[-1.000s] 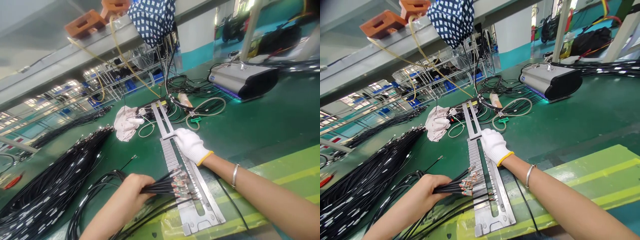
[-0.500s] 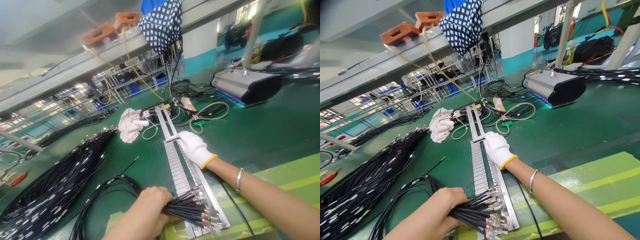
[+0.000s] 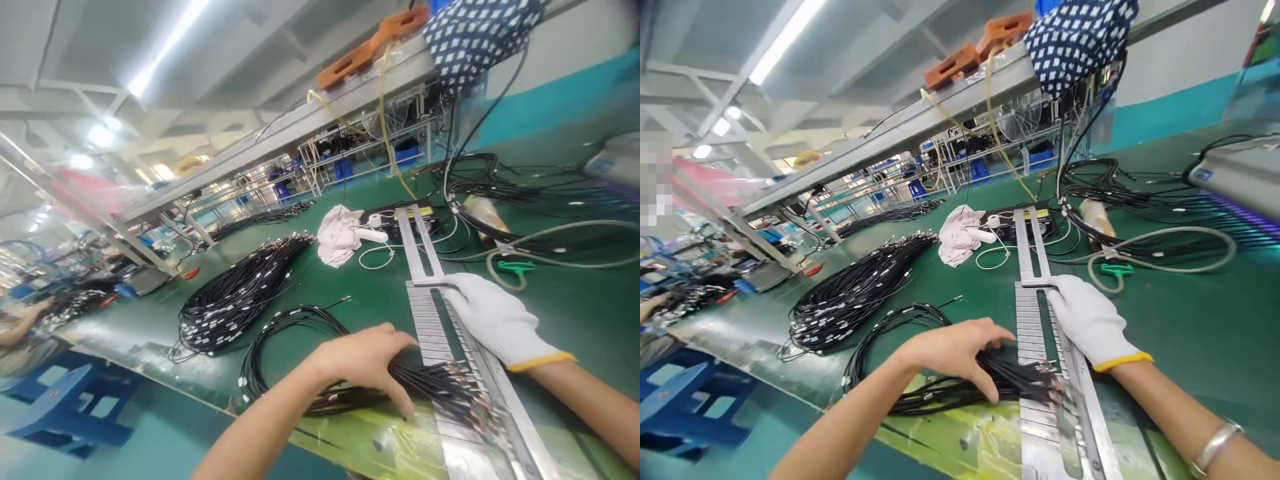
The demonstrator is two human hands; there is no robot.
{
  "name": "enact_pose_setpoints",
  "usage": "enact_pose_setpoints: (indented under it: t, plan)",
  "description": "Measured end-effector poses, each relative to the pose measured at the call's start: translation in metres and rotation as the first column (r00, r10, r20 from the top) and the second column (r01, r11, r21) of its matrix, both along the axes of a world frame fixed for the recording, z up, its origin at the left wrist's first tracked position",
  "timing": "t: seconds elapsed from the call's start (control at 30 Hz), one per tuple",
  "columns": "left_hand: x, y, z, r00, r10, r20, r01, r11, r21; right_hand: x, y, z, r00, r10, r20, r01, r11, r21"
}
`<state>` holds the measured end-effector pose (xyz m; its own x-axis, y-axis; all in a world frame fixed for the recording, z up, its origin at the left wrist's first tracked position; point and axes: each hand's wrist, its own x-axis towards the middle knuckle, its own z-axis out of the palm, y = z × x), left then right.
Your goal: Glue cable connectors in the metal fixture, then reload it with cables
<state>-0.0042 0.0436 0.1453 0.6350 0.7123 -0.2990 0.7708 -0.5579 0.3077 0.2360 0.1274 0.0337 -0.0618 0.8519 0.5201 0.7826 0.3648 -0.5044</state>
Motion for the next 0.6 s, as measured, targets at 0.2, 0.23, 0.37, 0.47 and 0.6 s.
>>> enact_pose_setpoints:
  t: [0.2,0.23,0.37,0.47,0.6]
  plan:
    - [-0.008,0.027,0.012,0.950,0.180,0.254,-0.192,0.981,0.025,0.035,-0.015,0.021,0.988,-0.153,-0.012,0.149,0.975,-0.166]
    - [-0.014,0.025,0.010,0.928,0.207,0.309,-0.237,0.970,0.062,0.038,-0.022,0.026,0.989,-0.150,-0.008,0.147,0.978,-0.145]
    - [-0.042,0.003,-0.002,0.827,0.285,0.484,-0.387,0.914,0.122,0.024,-0.054,0.033,0.984,0.126,0.130,-0.131,0.991,0.029]
    - [-0.062,-0.026,-0.016,0.768,0.358,0.532,-0.499,0.854,0.146,0.001,-0.068,0.019,0.909,0.271,0.318,-0.294,0.956,0.026]
    - [-0.086,-0.059,-0.049,0.671,0.408,0.619,-0.648,0.729,0.222,-0.016,-0.068,-0.004,0.788,0.360,0.500,-0.343,0.931,-0.130]
